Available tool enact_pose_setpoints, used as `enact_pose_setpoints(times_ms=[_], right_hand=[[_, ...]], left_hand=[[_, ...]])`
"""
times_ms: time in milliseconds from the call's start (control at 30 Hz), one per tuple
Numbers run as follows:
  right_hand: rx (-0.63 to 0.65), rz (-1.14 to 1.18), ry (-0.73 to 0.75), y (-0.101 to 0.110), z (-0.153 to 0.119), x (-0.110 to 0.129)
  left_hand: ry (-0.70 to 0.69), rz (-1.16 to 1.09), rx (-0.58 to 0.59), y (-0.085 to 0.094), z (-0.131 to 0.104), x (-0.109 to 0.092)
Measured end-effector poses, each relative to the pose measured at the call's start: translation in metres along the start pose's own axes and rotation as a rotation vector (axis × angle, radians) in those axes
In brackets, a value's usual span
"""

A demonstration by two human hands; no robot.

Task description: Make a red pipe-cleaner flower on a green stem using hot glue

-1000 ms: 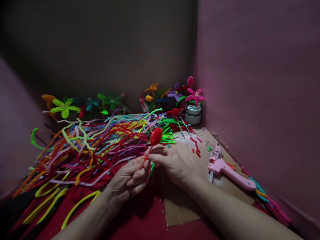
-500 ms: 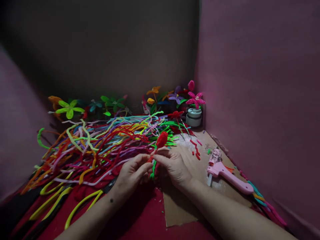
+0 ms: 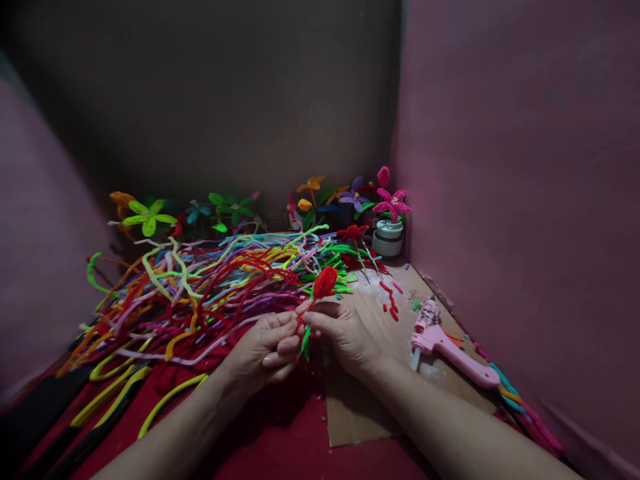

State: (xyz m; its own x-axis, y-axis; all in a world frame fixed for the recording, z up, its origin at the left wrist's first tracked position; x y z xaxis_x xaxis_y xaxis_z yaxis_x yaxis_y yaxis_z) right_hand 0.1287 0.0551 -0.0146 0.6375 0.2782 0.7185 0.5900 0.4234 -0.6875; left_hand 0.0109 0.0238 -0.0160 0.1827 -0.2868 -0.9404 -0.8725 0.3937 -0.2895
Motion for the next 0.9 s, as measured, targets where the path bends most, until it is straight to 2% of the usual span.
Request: enact_pose_setpoints(times_ms=[133,233,367,467,567,667,767,900], right_hand=[[0.001,-0.044,0.006,-0.002,-0.001,0.002],[-0.011,-0.079,0.027,-0.001,0.0,0.002],[-0.022,-0.105,0.009,0.004,0.0,-0.003],[-0.039,-0.081,0.019,0.007,0.001,-0.006],[-0.055,-0.072,0.057,0.009,0.001,-0.007],[-0.029,-0.064,0.042,0.009,0.001,-0.008],[0.008,-0.098,0.031,0.006,0.0,-0.005],[-0.008,-0.119,0.049,0.003,-0.002,0.001]], left_hand=[[0.018,-0.067,0.057,0.002,0.001,0.003],[-0.007,0.013,0.014,0.002,0.001,0.001],[-0.108,0.426,-0.213,0.003,0.0,-0.002],[-0.277,0.741,-0.42,0.004,-0.004,-0.003],[-0.413,0.877,-0.545,0.004,-0.008,-0.003],[-0.31,0.754,-0.485,0.004,-0.006,-0.002],[-0.149,0.529,-0.322,0.0,-0.004,-0.002],[-0.048,0.214,-0.127,-0.006,-0.003,-0.002]])
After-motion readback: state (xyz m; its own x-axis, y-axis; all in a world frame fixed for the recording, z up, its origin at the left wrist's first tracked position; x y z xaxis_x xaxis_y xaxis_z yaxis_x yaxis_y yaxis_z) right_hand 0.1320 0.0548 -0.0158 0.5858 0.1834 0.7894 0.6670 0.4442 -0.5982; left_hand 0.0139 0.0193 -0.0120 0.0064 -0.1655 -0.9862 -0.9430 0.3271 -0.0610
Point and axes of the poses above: each hand's wrist, its own z-axis towards the middle knuckle, its own y-axis out of the back of the hand, x = y × z, the point moved 3 cm from there along z, towards the middle knuckle, and after that the axes turned 14 degrees about z, right-handed, at the moved point
